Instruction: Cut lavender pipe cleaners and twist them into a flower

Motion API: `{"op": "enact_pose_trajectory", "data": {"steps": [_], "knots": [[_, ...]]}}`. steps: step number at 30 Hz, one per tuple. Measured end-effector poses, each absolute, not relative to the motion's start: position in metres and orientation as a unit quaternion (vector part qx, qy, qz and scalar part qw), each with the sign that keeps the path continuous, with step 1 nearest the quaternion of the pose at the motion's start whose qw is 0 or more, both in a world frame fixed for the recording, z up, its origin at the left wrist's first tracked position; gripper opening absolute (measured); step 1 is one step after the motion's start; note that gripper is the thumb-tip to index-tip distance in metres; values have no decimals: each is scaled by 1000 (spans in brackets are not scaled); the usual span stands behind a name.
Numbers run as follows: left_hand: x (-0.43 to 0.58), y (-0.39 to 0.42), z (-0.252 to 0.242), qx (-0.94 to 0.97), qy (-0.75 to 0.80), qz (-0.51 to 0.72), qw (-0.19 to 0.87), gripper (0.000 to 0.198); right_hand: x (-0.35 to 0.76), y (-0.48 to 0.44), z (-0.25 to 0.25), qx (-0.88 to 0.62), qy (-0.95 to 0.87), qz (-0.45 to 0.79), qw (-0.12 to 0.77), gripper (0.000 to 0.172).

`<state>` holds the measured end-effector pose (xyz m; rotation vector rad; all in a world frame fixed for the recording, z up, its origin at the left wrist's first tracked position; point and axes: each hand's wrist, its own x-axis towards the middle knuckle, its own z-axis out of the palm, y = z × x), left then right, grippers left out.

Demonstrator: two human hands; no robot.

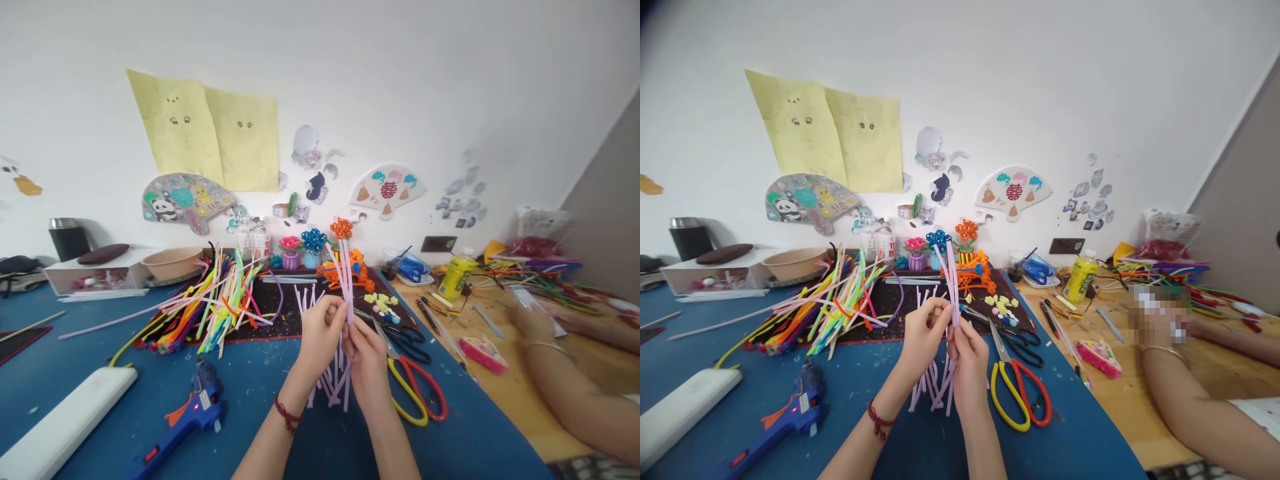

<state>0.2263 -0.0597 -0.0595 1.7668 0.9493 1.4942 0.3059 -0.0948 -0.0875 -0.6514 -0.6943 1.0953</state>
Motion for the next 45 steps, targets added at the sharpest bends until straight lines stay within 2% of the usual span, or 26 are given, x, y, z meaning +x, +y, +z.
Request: {"op": "enact_pose_trajectory", "data": {"steps": [12,28,45], "knots": [[227,-60,-63,648,347,575,360,20,305,-95,-89,-299,-319,497,750,19],[232,-64,-64,633,348,590,360,20,304,-96,-91,-278,-289,523,752,16],[232,-70,-63,656,357,599,288,18,306,-96,-92,-263,-262,553,746,25]]}}
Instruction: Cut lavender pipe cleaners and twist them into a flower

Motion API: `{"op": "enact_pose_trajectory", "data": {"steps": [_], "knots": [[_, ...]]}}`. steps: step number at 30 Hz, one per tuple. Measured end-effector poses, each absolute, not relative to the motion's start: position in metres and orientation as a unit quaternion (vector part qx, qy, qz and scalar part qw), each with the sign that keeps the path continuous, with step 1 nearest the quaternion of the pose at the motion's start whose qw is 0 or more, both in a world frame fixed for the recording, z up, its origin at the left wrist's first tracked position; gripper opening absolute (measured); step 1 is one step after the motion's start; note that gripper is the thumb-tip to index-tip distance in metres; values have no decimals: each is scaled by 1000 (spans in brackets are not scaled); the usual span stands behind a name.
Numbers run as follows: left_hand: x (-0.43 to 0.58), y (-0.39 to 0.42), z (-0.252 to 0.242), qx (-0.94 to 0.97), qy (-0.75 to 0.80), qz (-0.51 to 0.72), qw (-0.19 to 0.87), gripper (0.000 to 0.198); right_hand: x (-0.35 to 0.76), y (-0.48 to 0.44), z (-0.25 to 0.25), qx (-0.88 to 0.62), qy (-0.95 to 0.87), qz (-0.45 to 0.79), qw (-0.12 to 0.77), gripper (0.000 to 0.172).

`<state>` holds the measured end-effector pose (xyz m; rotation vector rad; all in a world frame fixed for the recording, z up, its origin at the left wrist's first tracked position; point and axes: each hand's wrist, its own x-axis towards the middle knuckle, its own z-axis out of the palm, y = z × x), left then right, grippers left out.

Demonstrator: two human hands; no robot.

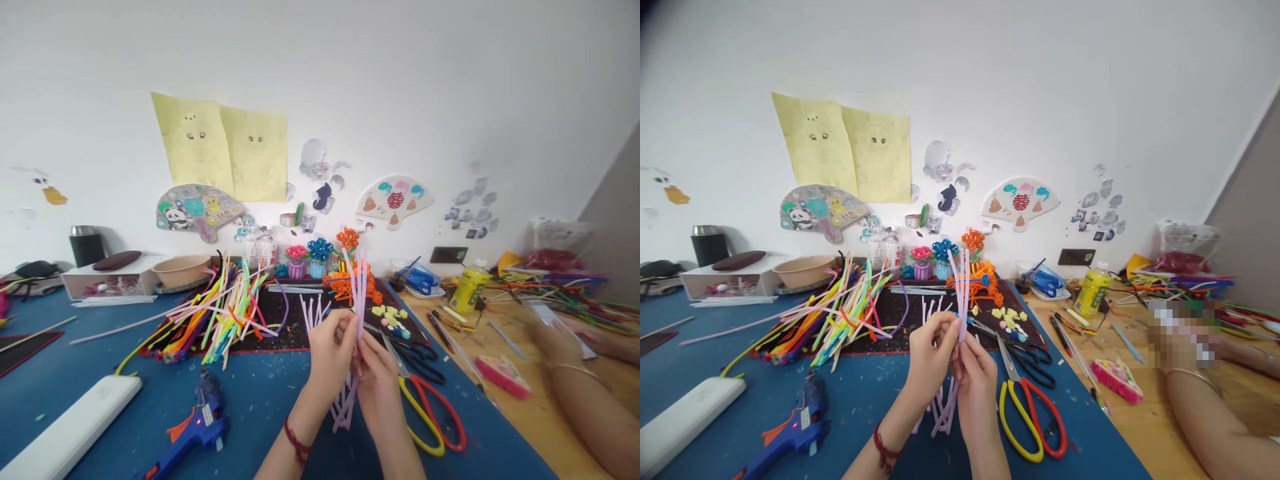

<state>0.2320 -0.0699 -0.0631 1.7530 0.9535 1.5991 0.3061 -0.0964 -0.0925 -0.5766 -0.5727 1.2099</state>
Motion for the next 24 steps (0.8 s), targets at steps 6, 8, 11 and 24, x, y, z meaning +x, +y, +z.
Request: {"op": "enact_pose_trajectory", "data": {"steps": [6,8,11,24], "knots": [[231,-70,-62,667,365,593,264,18,306,-97,-91,-263,-258,554,747,25],[231,-70,-61,670,365,592,260,19,306,-97,-91,-262,-259,553,747,25],[231,-70,-61,674,363,589,260,19,307,-98,-92,-260,-259,552,749,25],[232,-69,-62,678,348,591,265,17,307,-98,-88,-243,-299,545,744,14]]}}
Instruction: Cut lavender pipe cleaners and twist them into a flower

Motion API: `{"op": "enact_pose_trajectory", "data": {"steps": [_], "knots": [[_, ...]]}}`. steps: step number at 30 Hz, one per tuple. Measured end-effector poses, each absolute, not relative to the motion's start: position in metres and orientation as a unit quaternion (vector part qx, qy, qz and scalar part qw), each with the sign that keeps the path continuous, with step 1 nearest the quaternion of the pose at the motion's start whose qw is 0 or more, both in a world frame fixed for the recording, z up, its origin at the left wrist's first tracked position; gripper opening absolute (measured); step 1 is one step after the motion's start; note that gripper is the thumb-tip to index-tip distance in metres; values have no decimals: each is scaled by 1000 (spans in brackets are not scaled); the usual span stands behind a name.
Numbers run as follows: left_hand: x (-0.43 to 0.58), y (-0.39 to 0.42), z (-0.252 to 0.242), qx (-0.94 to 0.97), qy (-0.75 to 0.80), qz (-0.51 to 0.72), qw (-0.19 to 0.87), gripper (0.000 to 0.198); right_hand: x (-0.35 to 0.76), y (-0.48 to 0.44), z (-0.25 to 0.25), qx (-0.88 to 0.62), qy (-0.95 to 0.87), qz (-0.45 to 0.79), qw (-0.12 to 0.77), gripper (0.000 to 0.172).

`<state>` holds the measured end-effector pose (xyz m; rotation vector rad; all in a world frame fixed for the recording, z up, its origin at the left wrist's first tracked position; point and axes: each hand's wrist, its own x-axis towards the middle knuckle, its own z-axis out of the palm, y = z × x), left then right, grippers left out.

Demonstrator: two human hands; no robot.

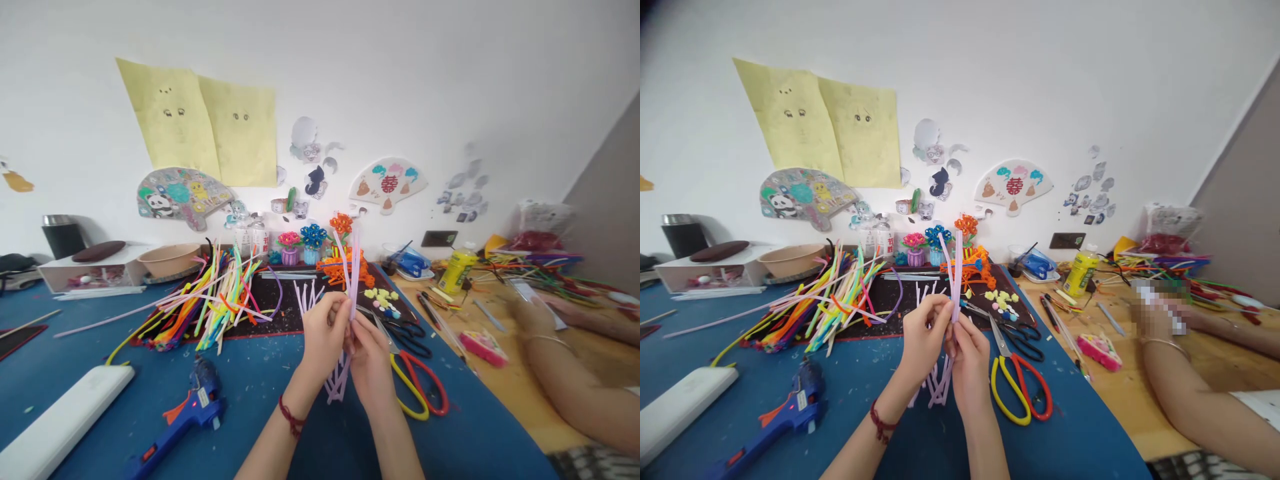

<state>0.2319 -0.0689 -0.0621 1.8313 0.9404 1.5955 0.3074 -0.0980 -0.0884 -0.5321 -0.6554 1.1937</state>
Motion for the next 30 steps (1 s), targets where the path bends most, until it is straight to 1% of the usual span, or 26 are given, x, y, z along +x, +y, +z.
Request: {"op": "enact_pose_trajectory", "data": {"steps": [8,15,22,25,30], "knots": [[233,-65,-64,674,346,595,267,16,307,-96,-86,-252,-302,534,749,12],[233,-65,-64,667,359,588,283,18,307,-95,-85,-278,-303,519,749,18],[234,-63,-65,659,371,580,304,19,307,-93,-89,-310,-333,490,744,20],[233,-62,-66,664,389,572,284,20,306,-92,-92,-344,-349,465,737,28],[234,-63,-68,700,420,540,203,20,306,-95,-90,-412,-399,389,721,37]]}}
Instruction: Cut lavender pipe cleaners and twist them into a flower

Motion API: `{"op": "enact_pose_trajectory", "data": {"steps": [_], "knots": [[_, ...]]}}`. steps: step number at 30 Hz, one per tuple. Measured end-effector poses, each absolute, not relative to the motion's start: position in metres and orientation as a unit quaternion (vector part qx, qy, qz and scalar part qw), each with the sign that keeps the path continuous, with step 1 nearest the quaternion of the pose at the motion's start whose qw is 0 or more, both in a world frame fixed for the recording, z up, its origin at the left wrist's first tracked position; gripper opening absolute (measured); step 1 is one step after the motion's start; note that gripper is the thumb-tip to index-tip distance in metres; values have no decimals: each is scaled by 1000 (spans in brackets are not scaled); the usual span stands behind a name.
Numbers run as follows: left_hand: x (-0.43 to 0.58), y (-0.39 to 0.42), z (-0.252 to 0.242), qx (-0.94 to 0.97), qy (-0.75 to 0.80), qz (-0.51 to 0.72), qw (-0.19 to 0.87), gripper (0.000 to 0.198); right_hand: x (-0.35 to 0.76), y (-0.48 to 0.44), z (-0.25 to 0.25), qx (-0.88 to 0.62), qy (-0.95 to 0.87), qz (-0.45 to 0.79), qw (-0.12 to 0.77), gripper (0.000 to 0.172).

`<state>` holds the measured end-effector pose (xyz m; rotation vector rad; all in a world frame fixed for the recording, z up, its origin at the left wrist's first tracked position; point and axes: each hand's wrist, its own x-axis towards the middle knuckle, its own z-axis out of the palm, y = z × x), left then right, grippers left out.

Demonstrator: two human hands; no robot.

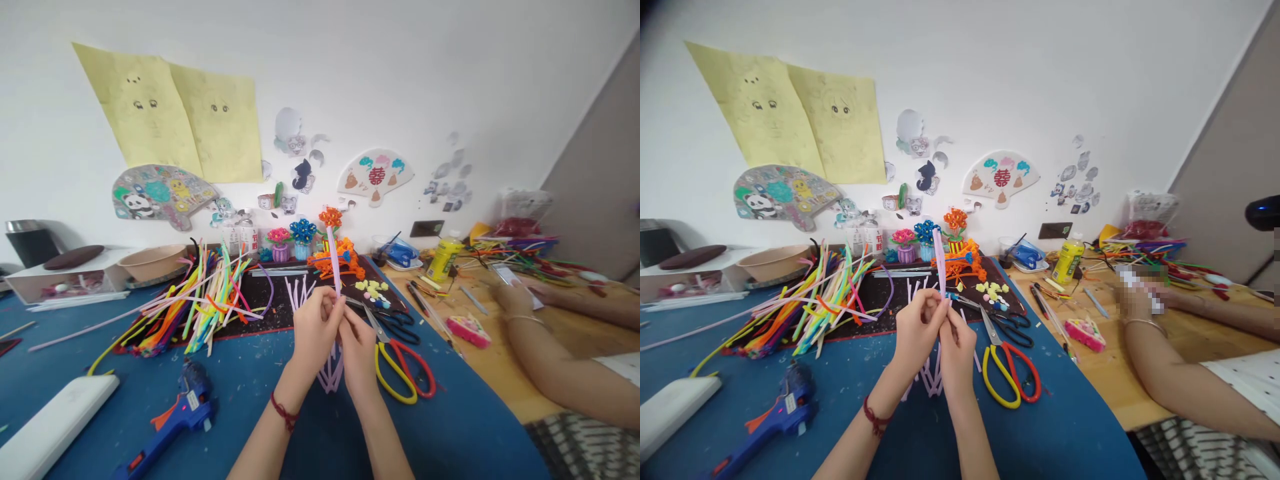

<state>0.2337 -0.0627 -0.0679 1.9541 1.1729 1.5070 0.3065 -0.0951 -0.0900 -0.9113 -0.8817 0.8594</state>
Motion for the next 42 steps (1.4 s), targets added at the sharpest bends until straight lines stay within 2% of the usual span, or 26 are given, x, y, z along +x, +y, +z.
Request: {"op": "enact_pose_trajectory", "data": {"steps": [3,7,9,11,15,17,18,21,22,24,28,34,38,40,42], "knots": [[236,-64,-65,691,426,543,214,20,307,-98,-88,-450,-436,328,707,36],[230,-57,-58,594,384,582,401,27,313,-98,-90,-481,-418,314,704,35],[216,-49,-55,580,385,562,448,29,322,-99,-89,-482,-394,329,710,32],[198,-40,-54,617,449,509,398,27,335,-102,-87,-469,-373,335,727,29],[177,-35,-56,651,658,352,138,24,365,-117,-79,-461,-363,337,737,35],[184,-42,-53,659,662,340,109,25,375,-126,-75,-467,-375,335,727,38],[191,-47,-50,681,621,351,165,30,378,-130,-73,-470,-383,337,720,39],[223,-64,-42,703,368,364,488,52,379,-140,-70,-465,-432,351,689,38],[233,-69,-40,678,303,369,559,56,378,-142,-69,-459,-452,356,677,38],[250,-76,-39,637,255,393,612,53,377,-145,-70,-447,-478,366,662,38],[263,-80,-45,632,294,429,575,38,379,-147,-76,-428,-458,413,661,39],[268,-83,-46,652,308,420,550,35,389,-152,-77,-450,-428,464,632,34],[279,-84,-42,691,274,387,546,34,408,-163,-80,-472,-426,446,630,36],[287,-86,-46,745,297,358,478,32,423,-171,-86,-498,-407,409,647,35],[298,-92,-55,809,382,313,319,29,439,-178,-92,-531,-365,355,677,33]]}}
